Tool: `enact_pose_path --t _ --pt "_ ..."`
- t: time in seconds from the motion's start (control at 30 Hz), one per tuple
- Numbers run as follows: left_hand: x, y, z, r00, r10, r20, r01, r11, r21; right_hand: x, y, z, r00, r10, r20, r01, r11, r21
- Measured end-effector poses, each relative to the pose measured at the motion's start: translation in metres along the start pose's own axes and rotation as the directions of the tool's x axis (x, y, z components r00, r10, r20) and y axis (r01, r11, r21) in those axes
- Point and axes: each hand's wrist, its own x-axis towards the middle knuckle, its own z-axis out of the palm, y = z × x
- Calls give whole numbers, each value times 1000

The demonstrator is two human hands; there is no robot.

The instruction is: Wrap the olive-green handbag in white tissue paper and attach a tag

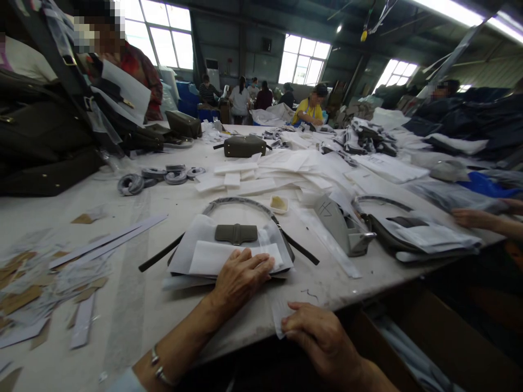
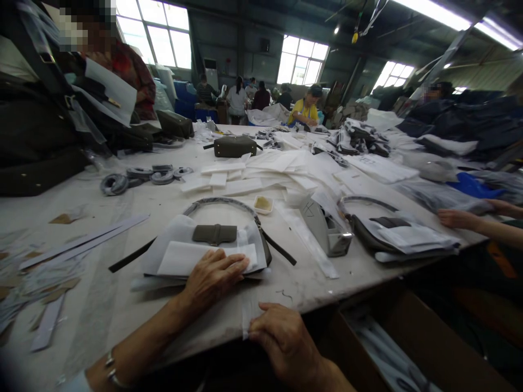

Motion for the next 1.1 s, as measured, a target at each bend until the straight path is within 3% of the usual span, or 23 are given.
enact_pose_path --t 0.17,0.33,0.5,0.63,0.87,1.0,1.1 --pt "0 1 1 1000 16 -1 -16 1000 -16 6 -13 -4 1000 9 -8 -9 1000 -19" --pt "-3 3 2 1000 -2 -28 -1 997 -74 44 -14 -23 992 76 -96 -79 997 -21" --pt "-3 8 0 988 -72 -136 42 977 -210 95 5 -27 979 152 -135 -161 985 -57" --pt "1 10 -6 981 -170 -92 126 922 -366 118 35 -17 977 155 -146 -180 967 -178" --pt "5 17 0 941 -337 -37 294 865 -406 121 72 -1 971 216 -105 -234 949 -213" --pt "4 18 1 945 -326 -36 293 886 -359 119 77 3 943 306 -129 -321 940 -117" --pt "3 16 -2 969 -245 -23 227 925 -303 121 79 4 920 377 -107 -383 923 -35"
